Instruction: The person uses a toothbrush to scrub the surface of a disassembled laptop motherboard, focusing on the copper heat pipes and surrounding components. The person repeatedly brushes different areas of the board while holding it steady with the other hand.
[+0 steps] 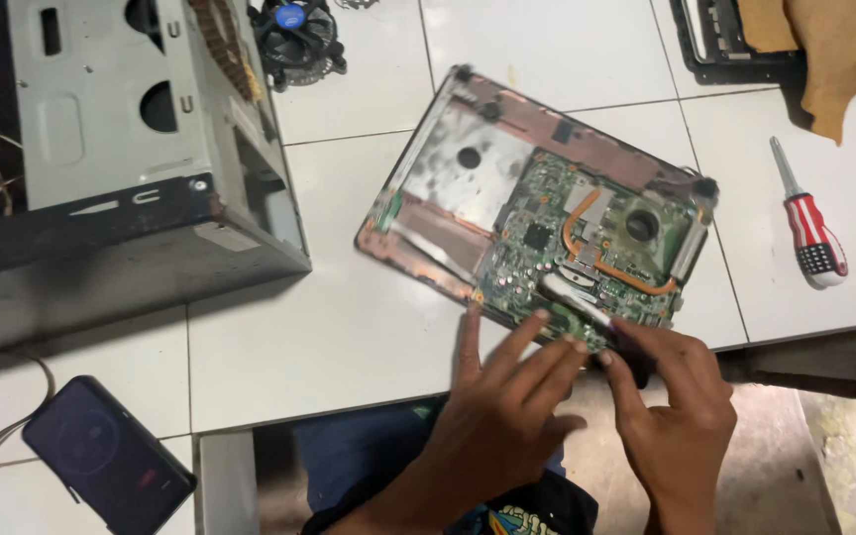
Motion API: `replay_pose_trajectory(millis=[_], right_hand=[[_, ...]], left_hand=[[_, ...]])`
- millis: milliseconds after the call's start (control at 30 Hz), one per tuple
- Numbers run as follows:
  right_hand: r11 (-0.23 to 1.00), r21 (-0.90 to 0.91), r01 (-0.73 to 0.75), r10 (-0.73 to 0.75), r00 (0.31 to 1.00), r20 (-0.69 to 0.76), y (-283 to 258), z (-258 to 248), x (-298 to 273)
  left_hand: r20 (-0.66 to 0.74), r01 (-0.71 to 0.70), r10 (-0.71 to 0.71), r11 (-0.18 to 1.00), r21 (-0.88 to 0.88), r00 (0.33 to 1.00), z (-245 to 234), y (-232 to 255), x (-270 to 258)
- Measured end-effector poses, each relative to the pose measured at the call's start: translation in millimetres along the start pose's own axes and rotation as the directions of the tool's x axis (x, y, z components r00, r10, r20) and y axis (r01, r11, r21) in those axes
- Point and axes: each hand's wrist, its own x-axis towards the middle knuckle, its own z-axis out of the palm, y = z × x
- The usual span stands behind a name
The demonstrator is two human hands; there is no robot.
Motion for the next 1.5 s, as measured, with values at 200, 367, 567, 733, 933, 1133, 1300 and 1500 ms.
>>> replay_pose_trajectory(millis=[200, 367, 567, 733, 933, 1133, 1300, 1500], right_hand=[[0.992, -0.113, 0.046, -0.048, 0.999, -0.012, 31, 6, 4], [0.986, -0.147, 0.078, -0.086, 0.995, -0.046, 53, 35, 37], [0.953, -0.244, 0.180, -0.206, 0.975, -0.082, 48, 55, 62], [0.964, -0.140, 0.227, -0.233, 0.972, -0.027, -5, 32, 25], [0.963, -0.269, 0.034, 0.011, 0.986, 0.165, -37, 26, -36], [0.990, -0.132, 0.057, -0.044, 0.994, 0.100, -48, 47, 0], [0.984, -0.052, 0.170, -0.162, 0.978, 0.130, -56, 39, 5], [0.993, -0.087, 0.081, -0.071, 0.991, 0.111, -65, 40, 0]], left_hand=[[0.037, 0.098, -0.108, 0.973, 0.209, 0.994, -7, -54, -3], [0.040, 0.102, -0.123, 0.937, 0.334, 0.992, -7, -69, -3], [-0.139, 0.162, -0.110, 0.877, 0.452, 0.984, 12, -83, 2], [-0.174, 0.198, -0.134, 0.883, 0.426, 0.976, -4, -80, 6], [-0.164, 0.183, -0.114, 0.844, 0.504, 0.980, -9, -78, 7], [-0.142, 0.178, -0.124, 0.859, 0.480, 0.982, -11, -77, 6], [-0.164, 0.215, -0.152, 0.836, 0.505, 0.975, -13, -79, 5], [-0.179, 0.192, -0.121, 0.865, 0.464, 0.976, -15, -79, 6]])
